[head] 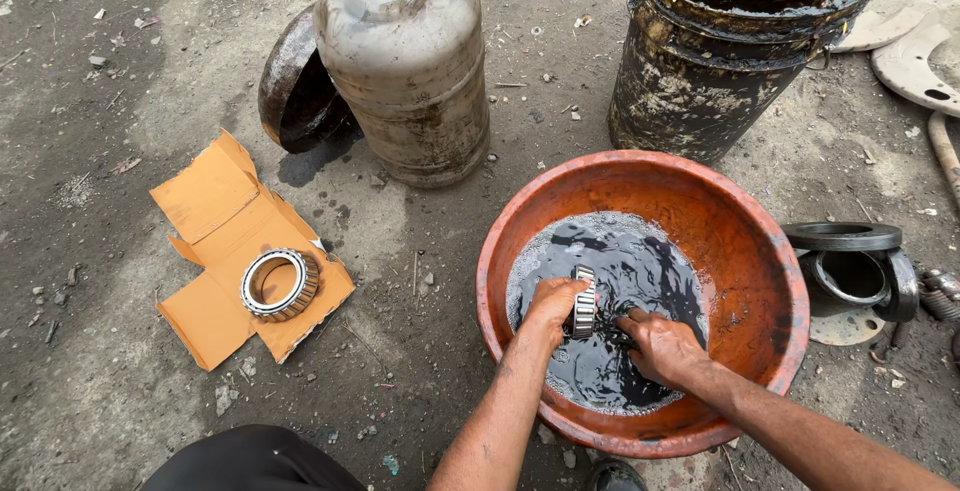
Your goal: The person cleans large metal bearings by rinsing them in a basin of dark liquid, scrubbing them with a cloth, and setting them onto a piece of cardboard on the ground.
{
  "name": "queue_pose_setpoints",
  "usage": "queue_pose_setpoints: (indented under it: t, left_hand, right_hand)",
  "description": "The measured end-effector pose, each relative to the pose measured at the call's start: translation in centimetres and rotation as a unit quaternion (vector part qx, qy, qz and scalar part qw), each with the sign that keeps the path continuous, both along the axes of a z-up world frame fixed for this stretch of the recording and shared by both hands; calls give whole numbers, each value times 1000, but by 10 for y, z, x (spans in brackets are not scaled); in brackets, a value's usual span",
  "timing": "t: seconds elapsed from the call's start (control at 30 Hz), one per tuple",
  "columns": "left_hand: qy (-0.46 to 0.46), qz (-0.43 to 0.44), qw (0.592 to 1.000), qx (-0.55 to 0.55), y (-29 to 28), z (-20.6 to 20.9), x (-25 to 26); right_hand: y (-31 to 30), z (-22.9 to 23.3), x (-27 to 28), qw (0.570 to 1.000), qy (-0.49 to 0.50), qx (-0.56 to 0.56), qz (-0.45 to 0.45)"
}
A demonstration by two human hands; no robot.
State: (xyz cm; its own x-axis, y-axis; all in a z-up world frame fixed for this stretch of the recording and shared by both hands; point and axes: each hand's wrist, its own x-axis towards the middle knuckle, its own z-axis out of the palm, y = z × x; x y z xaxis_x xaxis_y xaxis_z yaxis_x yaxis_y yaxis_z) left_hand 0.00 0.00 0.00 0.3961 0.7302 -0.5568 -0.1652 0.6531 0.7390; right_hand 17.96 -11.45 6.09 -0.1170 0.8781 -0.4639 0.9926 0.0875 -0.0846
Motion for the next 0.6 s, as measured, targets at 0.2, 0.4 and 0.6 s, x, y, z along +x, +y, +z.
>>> queue_pose_setpoints:
  t: [0.2, 0.4, 0.6]
  left_hand:
    - [-17, 18, 999, -28, 0, 28, -7]
    - [-8, 22, 1000, -21, 2, 20, -9]
    - [-6, 39, 999, -35, 3, 18, -12]
  right_hand:
    - [0, 53, -17, 996, 67, 59, -27]
    - [-2, 51, -23, 999, 37, 1, 19]
    - [9, 45, -16, 991, 91, 42, -87]
